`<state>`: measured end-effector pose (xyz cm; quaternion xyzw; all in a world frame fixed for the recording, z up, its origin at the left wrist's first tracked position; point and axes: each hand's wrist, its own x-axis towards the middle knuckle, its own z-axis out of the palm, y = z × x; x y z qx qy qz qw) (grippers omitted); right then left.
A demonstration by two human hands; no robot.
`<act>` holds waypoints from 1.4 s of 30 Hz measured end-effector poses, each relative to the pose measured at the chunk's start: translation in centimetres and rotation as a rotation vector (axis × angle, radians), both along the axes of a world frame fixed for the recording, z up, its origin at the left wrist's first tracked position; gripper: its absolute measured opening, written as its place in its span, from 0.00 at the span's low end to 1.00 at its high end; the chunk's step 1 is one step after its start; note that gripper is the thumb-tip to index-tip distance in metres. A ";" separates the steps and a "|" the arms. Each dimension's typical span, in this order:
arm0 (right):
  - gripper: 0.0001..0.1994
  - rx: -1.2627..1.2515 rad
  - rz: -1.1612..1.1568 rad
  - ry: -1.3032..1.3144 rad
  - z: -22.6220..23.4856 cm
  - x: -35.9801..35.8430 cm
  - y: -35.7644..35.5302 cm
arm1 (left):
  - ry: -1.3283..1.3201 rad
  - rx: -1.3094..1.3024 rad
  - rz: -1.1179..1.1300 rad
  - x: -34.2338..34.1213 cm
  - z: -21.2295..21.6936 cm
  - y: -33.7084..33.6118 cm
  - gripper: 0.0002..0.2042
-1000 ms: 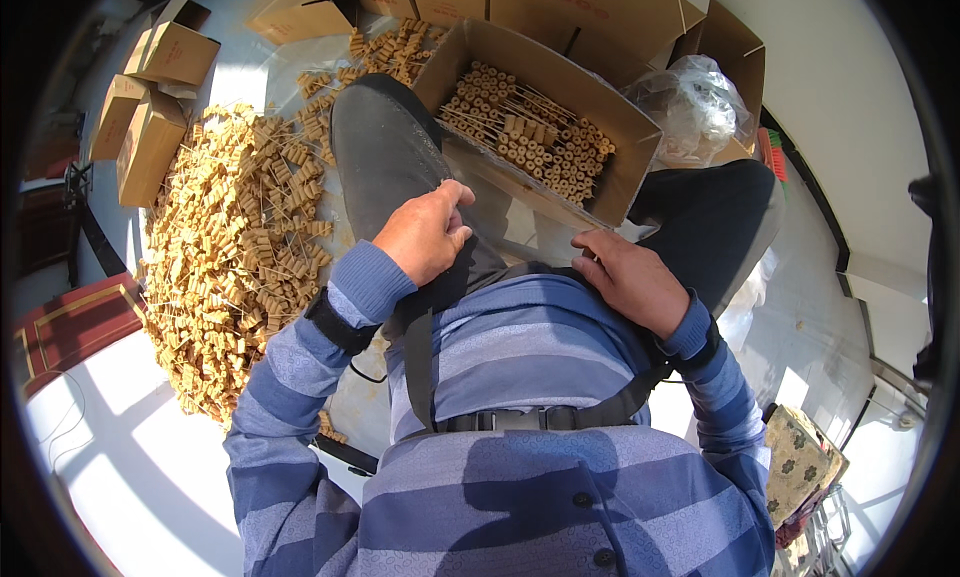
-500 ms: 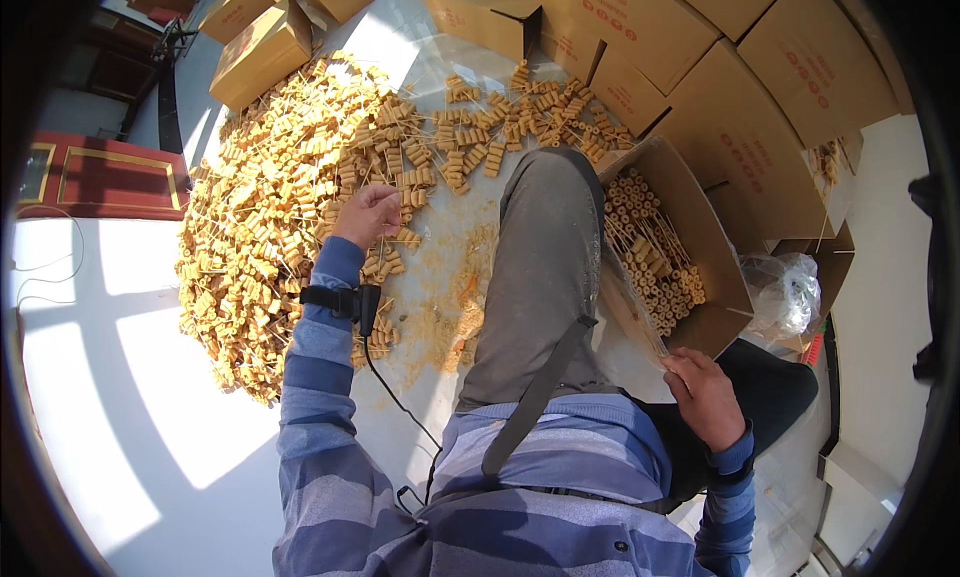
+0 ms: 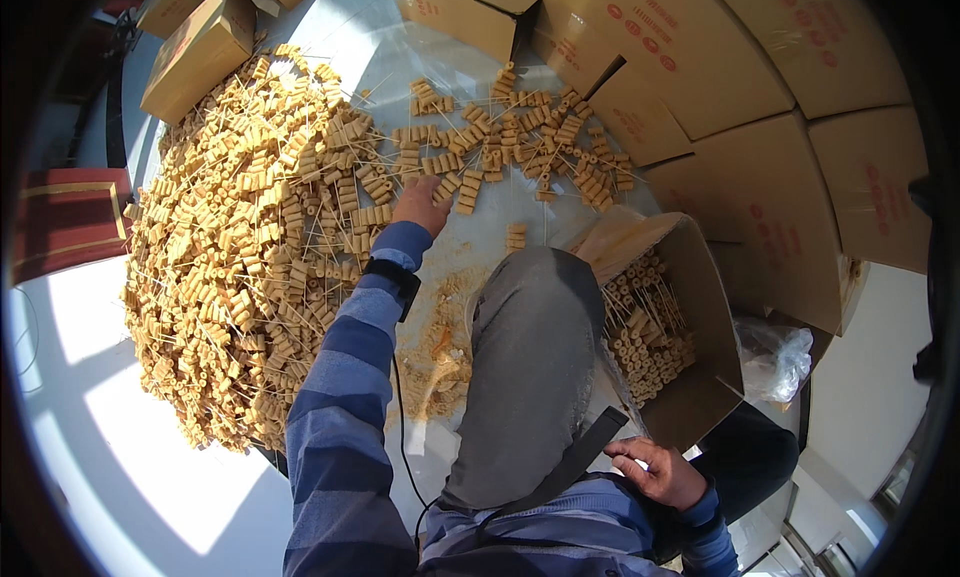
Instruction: The person threads small cylindrical snack pieces onto wooden skewers and places the completed skewers into a cardboard box. The person repeatedly picks up skewers and snacks from a large pile on the floor, aligns the snacks, and inserts them into the box.
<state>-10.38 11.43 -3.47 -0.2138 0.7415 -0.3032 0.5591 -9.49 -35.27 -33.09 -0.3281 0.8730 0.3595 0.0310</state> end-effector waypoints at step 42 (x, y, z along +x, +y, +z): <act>0.15 0.139 -0.381 -0.389 -5.9 -2.0 3.3 | -0.414 -0.143 -0.092 5.1 -2.2 0.5 0.10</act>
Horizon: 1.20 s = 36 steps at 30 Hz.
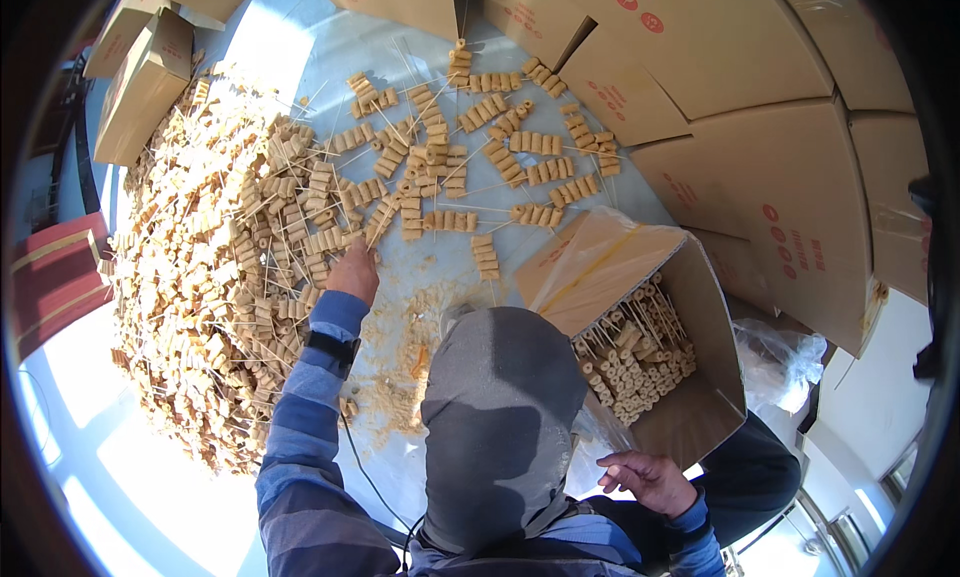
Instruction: The person threads small cylindrical snack pieces onto wooden skewers and places the completed skewers into a cardboard box. The person repeatedly picks up skewers and snacks from a large pile on the floor, aligns the snacks, and inserts them into the box.
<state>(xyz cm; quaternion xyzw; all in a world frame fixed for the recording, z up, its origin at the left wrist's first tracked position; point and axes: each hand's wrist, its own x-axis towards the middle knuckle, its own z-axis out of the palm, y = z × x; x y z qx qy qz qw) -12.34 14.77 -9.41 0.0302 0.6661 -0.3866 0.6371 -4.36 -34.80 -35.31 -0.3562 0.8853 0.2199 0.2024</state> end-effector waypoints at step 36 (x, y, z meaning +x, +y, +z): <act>0.11 -0.019 -0.107 -0.147 -0.8 -0.5 1.6 | 0.085 -0.627 -0.604 -13.8 -6.5 1.7 0.23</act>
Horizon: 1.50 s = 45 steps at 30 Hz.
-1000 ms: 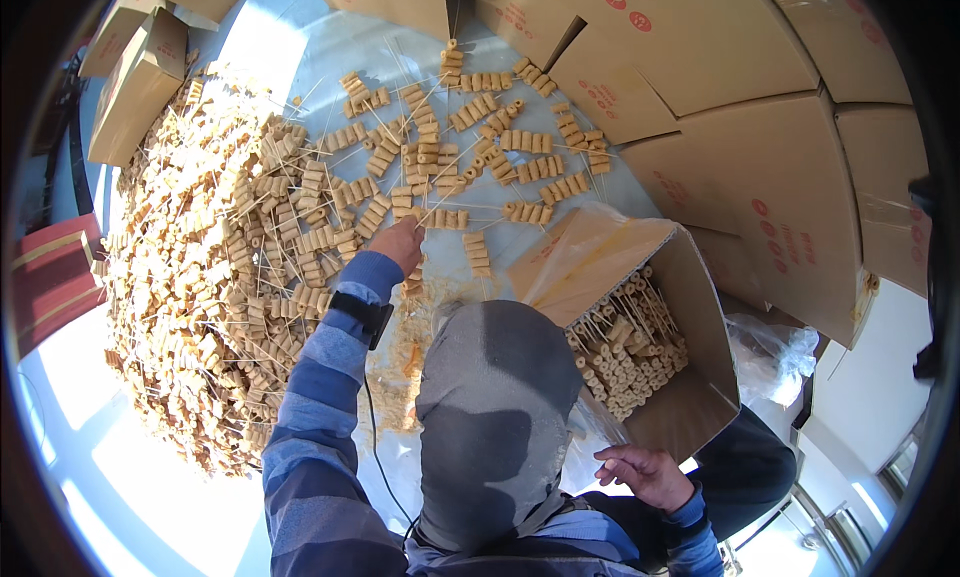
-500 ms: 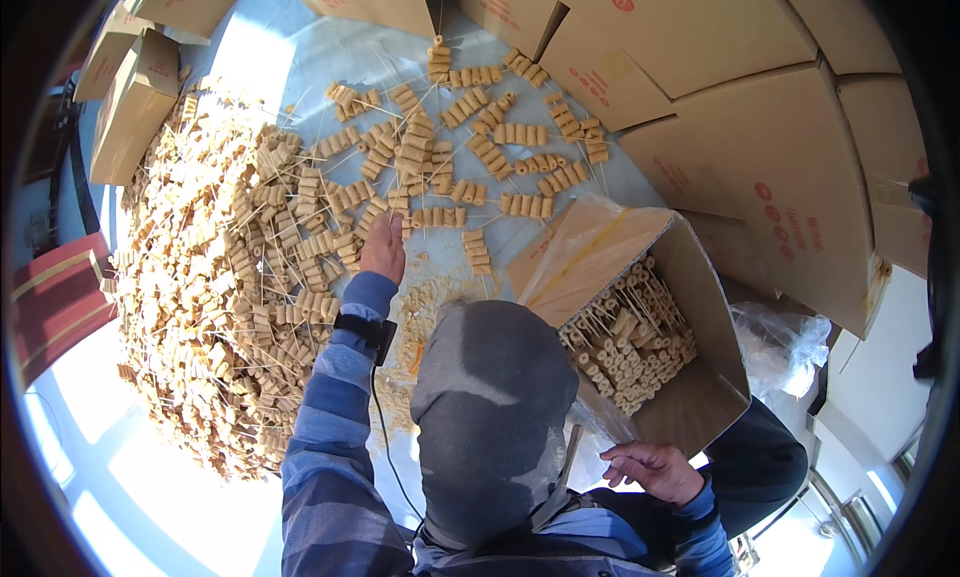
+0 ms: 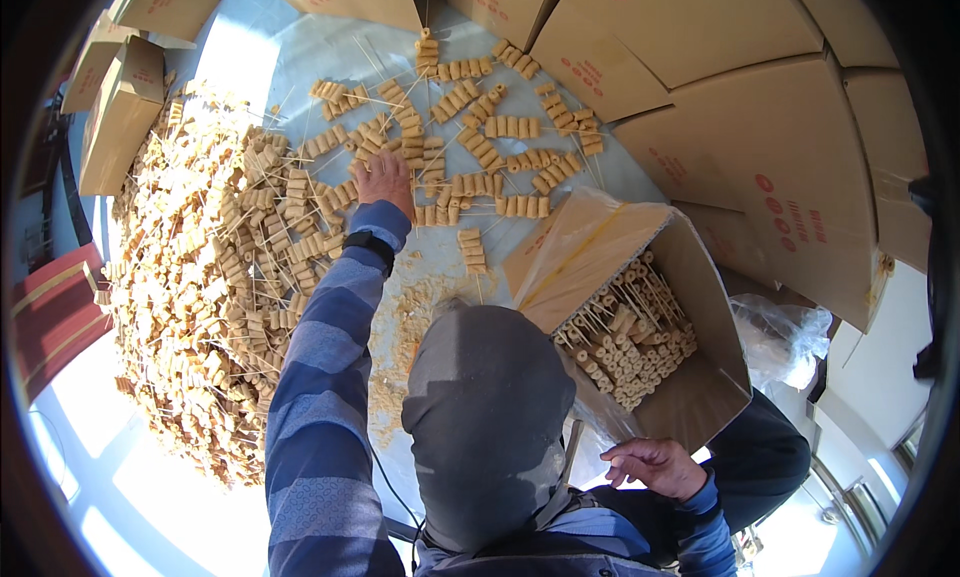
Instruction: The person threads small cylindrical snack pieces onto wooden skewers and places the completed skewers into a cardboard box. The person repeatedly picks up skewers and snacks from a large pile on the floor, aligns the snacks, and inserts them into the box.
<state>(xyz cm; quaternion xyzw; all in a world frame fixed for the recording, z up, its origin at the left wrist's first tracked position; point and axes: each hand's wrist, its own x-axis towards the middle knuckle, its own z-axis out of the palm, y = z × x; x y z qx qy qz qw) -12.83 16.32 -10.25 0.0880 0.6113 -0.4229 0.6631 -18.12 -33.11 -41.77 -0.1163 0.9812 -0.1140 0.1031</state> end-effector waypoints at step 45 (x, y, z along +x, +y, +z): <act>0.11 -0.339 -0.165 0.714 12.4 0.3 -14.0 | 0.149 2.383 0.481 9.1 43.5 19.8 0.28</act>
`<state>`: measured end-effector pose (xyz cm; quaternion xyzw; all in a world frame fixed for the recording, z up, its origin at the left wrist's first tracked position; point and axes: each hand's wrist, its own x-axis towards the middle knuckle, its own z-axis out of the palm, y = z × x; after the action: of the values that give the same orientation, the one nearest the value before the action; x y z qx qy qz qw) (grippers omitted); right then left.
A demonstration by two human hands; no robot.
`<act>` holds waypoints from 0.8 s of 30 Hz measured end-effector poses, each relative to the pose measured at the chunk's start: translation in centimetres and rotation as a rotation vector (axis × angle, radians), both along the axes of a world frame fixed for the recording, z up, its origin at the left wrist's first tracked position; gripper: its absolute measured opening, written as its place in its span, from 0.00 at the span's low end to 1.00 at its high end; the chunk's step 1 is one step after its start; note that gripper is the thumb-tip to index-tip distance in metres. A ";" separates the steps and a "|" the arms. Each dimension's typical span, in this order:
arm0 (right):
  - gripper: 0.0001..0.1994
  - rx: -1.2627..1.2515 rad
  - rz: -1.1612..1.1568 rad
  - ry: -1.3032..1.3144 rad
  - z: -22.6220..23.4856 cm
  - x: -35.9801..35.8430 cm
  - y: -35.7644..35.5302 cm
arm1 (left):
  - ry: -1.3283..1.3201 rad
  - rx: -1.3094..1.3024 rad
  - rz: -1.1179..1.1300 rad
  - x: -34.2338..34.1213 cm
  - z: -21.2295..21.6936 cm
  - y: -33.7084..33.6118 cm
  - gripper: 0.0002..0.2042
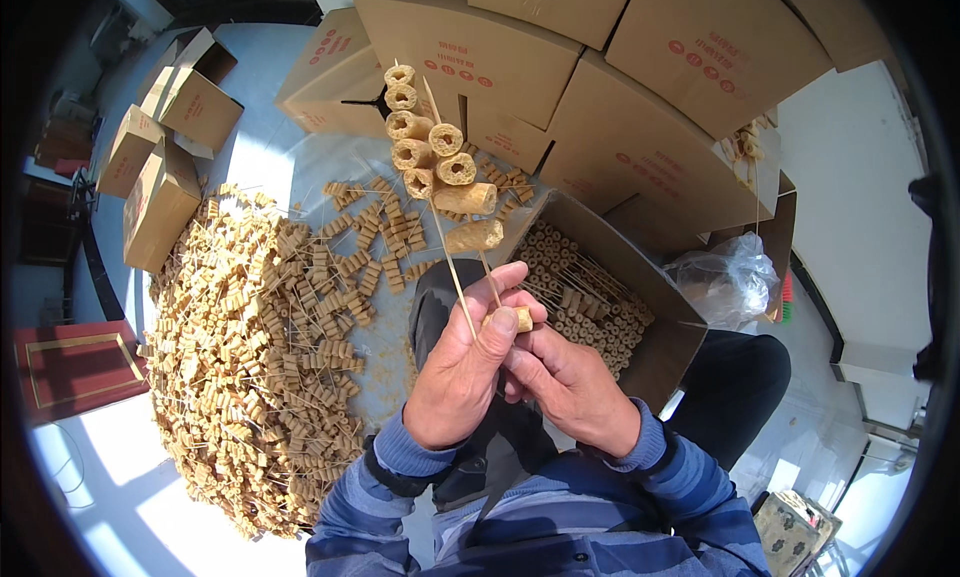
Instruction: The person threads small cylindrical snack pieces onto wooden skewers and places the completed skewers into a cardboard box. The person repeatedly picks up skewers and snacks from a large pile on the floor, aligns the snacks, and inserts them into the box.
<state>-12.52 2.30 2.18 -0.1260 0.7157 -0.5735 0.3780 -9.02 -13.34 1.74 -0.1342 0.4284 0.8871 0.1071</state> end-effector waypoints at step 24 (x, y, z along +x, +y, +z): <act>0.12 -0.196 0.012 -0.132 -0.3 9.4 8.9 | 0.166 -0.084 0.247 4.7 -0.9 7.1 0.18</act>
<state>-3.15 11.17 1.88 -0.1287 0.6290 -0.6455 0.4136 -4.30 -6.24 0.86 -0.1164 0.4526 0.8830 -0.0443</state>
